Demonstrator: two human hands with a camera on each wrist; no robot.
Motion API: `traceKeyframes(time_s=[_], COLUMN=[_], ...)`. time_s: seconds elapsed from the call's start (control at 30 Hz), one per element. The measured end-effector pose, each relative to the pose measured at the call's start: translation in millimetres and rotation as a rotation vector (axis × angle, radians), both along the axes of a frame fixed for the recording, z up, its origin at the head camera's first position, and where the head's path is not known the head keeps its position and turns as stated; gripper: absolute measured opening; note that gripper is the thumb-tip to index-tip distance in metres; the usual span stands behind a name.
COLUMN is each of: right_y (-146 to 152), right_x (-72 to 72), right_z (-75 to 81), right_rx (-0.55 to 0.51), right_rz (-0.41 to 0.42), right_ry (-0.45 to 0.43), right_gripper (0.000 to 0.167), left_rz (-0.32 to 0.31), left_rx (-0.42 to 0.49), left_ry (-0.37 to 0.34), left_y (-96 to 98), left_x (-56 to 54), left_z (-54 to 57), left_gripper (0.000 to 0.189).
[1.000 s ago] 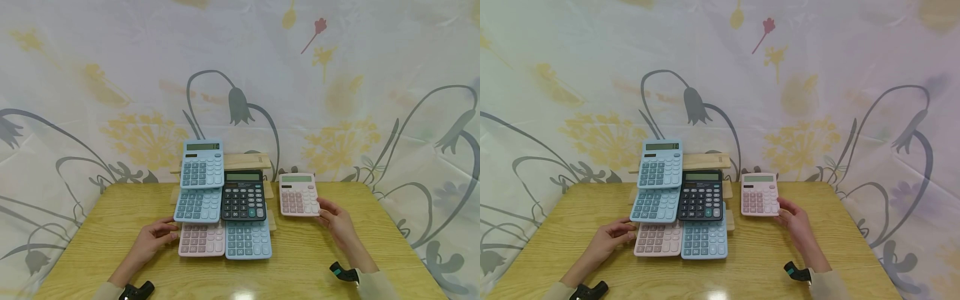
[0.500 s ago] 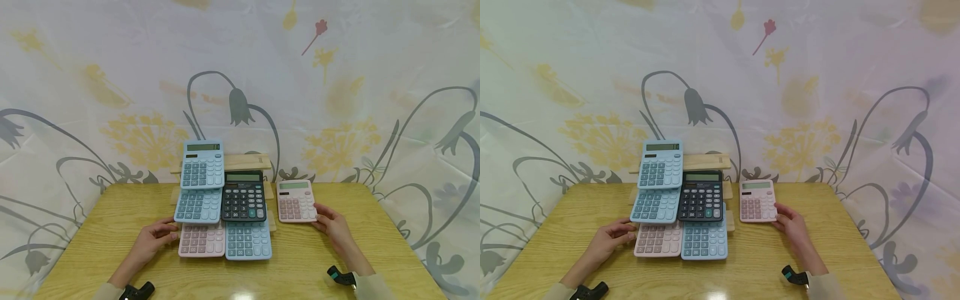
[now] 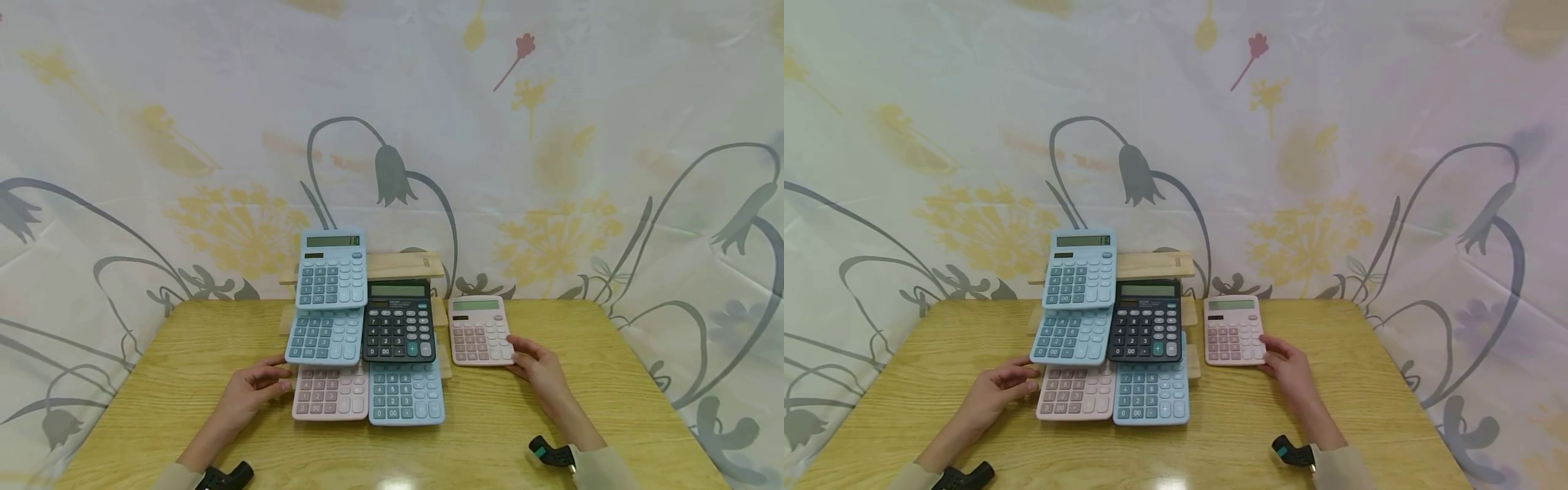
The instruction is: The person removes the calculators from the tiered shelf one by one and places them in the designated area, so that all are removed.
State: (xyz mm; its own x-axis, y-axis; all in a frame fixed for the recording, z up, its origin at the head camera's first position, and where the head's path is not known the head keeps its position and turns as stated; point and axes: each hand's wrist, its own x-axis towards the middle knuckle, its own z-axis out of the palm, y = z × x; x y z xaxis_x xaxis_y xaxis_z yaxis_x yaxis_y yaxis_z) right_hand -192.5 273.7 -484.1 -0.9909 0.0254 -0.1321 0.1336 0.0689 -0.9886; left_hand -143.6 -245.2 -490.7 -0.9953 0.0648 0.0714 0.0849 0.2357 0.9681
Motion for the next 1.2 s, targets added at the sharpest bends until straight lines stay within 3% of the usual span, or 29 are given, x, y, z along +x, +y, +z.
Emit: traceKeyframes(time_s=[0.57,1.0,1.2], right_y=[-10.0,-21.5,-21.4], right_x=[-11.9,-7.8,-5.7], right_z=[-9.5,-13.5,-15.2], right_rx=[0.253,0.382,0.424], right_rz=[-0.044,-0.196,-0.21], right_ry=[0.029,0.088,0.134], right_gripper=[0.039,0.034,0.032], left_rz=[0.028,0.03,0.032], left_rx=[-0.015,0.003,0.024], left_ry=[-0.029,-0.029,-0.03], left_y=[1.5,-0.5,0.7], left_x=[0.0,2.0,2.1], left_z=[2.5,-1.4,-0.6], left_gripper=[0.021,0.022,0.021])
